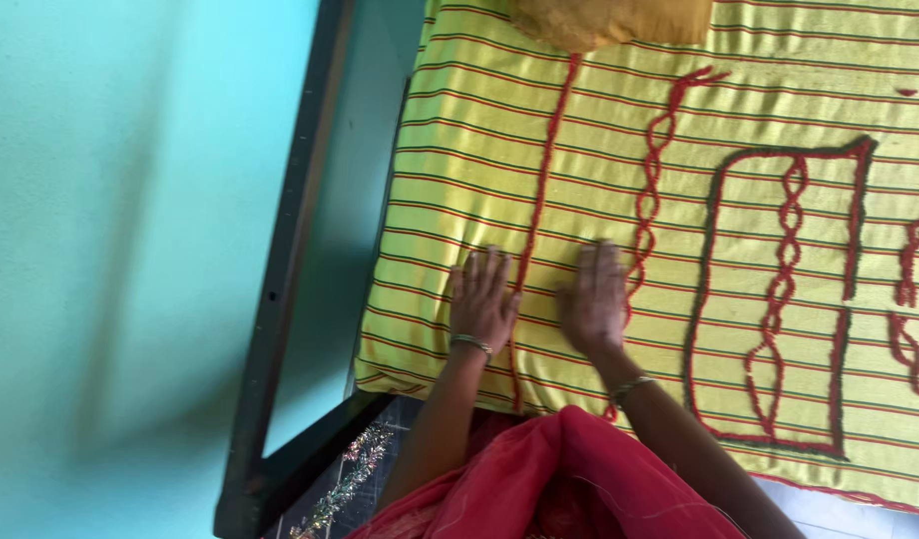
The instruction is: The person smooths a yellow striped bedsheet on a bed by hand, repeatedly patting and pressing the fabric to remove wrinkles. The person also briefly adjusts a black pillow and a brown pillow on the bed.
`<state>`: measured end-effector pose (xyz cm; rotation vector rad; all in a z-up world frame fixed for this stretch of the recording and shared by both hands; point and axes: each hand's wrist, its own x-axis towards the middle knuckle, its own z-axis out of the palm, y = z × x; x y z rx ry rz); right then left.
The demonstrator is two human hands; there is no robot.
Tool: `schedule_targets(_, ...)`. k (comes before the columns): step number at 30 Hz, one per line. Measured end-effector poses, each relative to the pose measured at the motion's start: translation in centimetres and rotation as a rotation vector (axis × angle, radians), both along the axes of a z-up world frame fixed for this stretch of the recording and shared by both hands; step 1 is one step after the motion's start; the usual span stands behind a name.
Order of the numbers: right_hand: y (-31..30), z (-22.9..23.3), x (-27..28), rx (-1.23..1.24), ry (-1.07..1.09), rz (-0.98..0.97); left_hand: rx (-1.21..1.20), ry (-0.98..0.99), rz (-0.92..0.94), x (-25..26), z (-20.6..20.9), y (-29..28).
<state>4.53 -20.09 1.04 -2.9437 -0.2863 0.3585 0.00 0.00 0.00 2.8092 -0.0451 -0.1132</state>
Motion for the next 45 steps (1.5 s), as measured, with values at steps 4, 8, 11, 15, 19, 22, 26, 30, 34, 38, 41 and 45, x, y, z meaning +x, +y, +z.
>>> schedule_targets(4, 8.7, 1.5, -2.1, 0.106, 0.046, 0.218, 0.079, 0.011, 0.139, -0.1, 0.3, 6.8)
schedule_targets(8, 10.7, 2.2, -2.3, 0.238, -0.013, 0.316, 0.058, 0.109, 0.384, 0.7, 0.2, 9.7)
schedule_targets(11, 7.8, 0.4, 0.1, 0.059, 0.008, 0.264, 0.212, 0.033, 0.522, 2.6, -0.3, 8.7)
schedule_targets(15, -0.1, -2.0, 4.2, 0.139, -0.212, -0.128, -0.026, -0.173, 0.236, 6.2, -1.2, 4.8)
schedule_targets(19, -4.6, -2.1, 7.6, 0.097, -0.222, -0.395, -0.042, -0.080, 0.021, 8.9, -1.7, 3.5)
schedule_targets(22, -4.0, -1.6, 9.2, 0.145, -0.216, -0.448, 0.060, -0.020, 0.154, 10.2, -1.4, 4.3)
schedule_targets(26, 3.0, -1.8, 11.2, 0.144, -0.107, -0.314, 0.020, -0.041, 0.456, 11.3, -0.3, 4.2)
schedule_targets(30, 10.9, 0.0, 11.7, 0.092, 0.117, 0.073, 0.070, 0.086, 0.669, 13.7, 1.5, 4.1)
schedule_targets(34, 7.7, -1.4, 14.7, 0.047, -0.013, 0.276, 0.008, 0.179, 0.917, 16.3, 2.3, 4.7)
schedule_targets(38, -2.3, -2.6, 20.8, 0.084, -0.201, -0.172, 0.112, 0.145, 0.969, 17.3, 1.8, 4.4)
schedule_targets(41, -3.4, -1.7, 24.1, 0.111, -0.152, -0.382, 0.138, 0.128, 0.975, 17.4, 1.2, 4.2)
schedule_targets(45, 1.8, -0.6, 26.2, 0.129, -0.076, -0.332, 0.134, 0.115, 0.964, 17.5, 0.8, 4.2)
